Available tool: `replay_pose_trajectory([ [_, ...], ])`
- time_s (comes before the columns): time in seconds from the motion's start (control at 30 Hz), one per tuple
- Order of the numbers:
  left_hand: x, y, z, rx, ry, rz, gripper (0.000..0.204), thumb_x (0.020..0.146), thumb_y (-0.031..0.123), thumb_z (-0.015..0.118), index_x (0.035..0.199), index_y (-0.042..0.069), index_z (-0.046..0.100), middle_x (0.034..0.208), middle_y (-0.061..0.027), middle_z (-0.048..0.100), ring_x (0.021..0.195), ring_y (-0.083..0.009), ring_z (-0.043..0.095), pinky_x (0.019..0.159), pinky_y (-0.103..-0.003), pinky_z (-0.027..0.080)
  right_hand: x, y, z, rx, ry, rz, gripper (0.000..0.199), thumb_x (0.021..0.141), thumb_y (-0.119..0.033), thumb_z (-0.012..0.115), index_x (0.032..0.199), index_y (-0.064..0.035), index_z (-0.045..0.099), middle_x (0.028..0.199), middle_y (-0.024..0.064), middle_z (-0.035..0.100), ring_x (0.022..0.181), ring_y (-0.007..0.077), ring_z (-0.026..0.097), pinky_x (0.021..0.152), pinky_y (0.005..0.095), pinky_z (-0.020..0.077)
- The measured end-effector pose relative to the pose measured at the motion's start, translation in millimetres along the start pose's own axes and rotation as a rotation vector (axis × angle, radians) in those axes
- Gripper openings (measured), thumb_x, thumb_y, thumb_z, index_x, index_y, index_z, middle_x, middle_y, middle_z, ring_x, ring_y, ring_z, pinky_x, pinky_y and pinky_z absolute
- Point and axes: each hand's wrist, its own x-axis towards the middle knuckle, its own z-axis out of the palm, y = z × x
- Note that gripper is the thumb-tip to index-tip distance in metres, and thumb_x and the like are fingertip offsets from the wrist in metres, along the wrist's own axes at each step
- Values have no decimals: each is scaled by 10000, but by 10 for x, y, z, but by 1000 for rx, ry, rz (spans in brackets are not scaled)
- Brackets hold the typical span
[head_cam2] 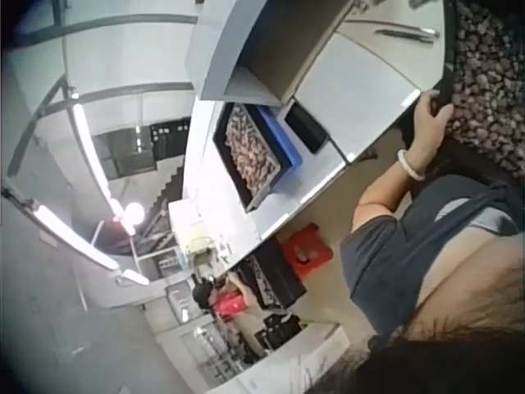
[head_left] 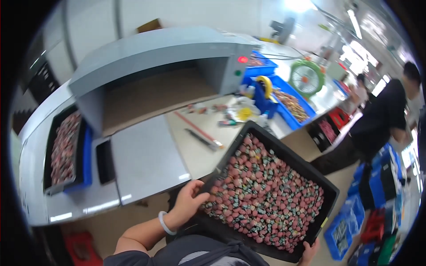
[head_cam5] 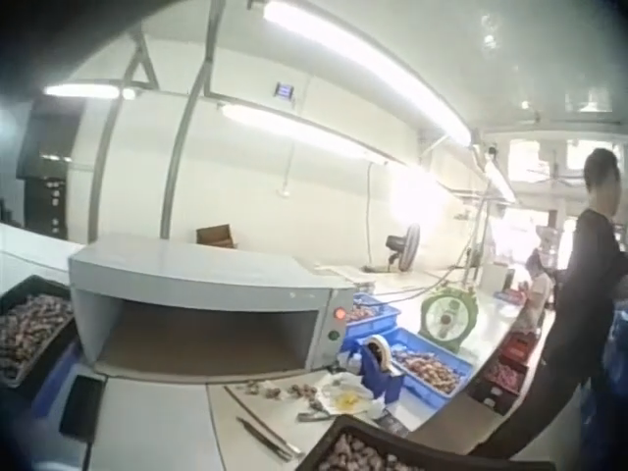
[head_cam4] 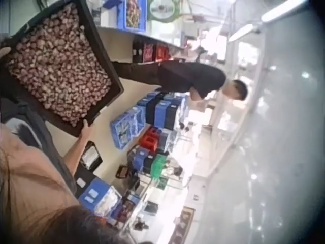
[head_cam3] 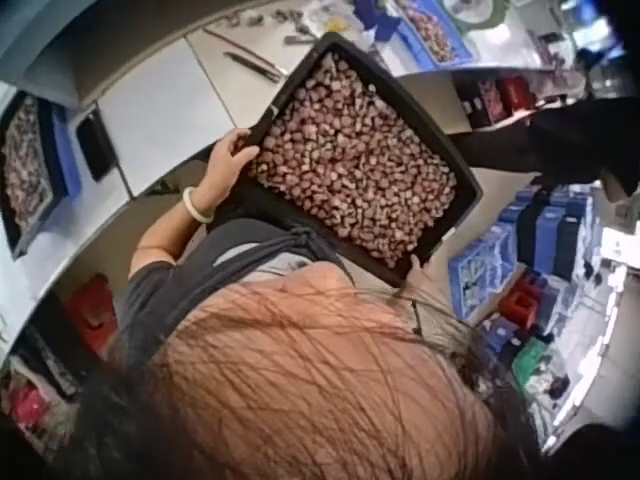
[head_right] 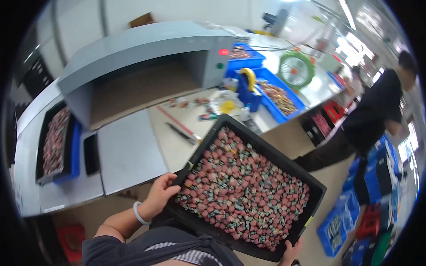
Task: Assembling and detailing small toy figurine components at a factory workbench.
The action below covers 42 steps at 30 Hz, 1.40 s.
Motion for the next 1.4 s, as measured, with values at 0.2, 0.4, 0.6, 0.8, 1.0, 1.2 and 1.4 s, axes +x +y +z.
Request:
replay_pose_trajectory([
  [0.2, -1001, 404, 59, -233, 571, 146, 317, 760, 34, 528, 1068, -18, 477, 953, -76, 554, 914, -141, 521, 838, -265, 410, 1065, -1680, 1363, -126, -801, -297, 498, 633, 42, 503, 1130, 36, 466, 1012, 67, 563, 946, 158, 539, 850, 266, 405],
  [0.4, -1779, 467, 913, -201, 1096, 268, 299, 762, 59, 492, 1046, -33, 494, 1007, -97, 558, 946, -156, 531, 863, -263, 409, 1720, -2067, 2764, -268, -1380, -526, 400, 640, 0, 557, 1035, 40, 505, 915, 81, 581, 855, 148, 544, 788, 267, 424],
  [0.6, -1690, 726, 1773, -279, 1253, 315, 263, 795, 68, 452, 1037, -30, 487, 976, -91, 573, 898, -158, 564, 831, -269, 448, 2001, -2110, 3338, -495, -1508, -693, 345, 630, -82, 635, 929, 34, 507, 769, 187, 559, 716, 272, 545, 666, 344, 426],
  [0.8, -1822, 732, 1712, -255, 1154, 274, 274, 816, 107, 468, 1057, -20, 498, 1012, -90, 578, 945, -161, 555, 845, -282, 443, 2051, -2222, 3328, -480, -1554, -688, 315, 633, -73, 627, 895, 42, 496, 737, 172, 554, 682, 261, 535, 631, 337, 421],
  [1.0, -1747, 846, 1419, -216, 1102, 232, 224, 790, 60, 506, 1001, -11, 530, 941, -58, 594, 874, -128, 566, 781, -244, 452, 2015, -2060, 3057, -425, -1443, -659, 283, 655, -57, 610, 890, 42, 487, 737, 184, 554, 676, 264, 542, 633, 333, 427],
  [1.2, -1737, 783, 995, -72, 1076, 182, 210, 783, 78, 564, 983, 13, 555, 943, -29, 596, 876, -102, 550, 779, -220, 424, 1760, -2143, 2697, -329, -1268, -762, 267, 700, -116, 599, 883, 39, 483, 724, 242, 561, 697, 380, 566, 621, 404, 431],
  [1.4, -1682, 389, 720, 92, 1062, 165, 270, 761, 26, 602, 1025, -7, 556, 967, -45, 591, 899, -137, 546, 786, -243, 425, 1883, -2254, 2536, -308, -1427, -626, 315, 840, -163, 541, 1100, 11, 506, 813, 160, 612, 730, 179, 597, 646, 316, 462],
])
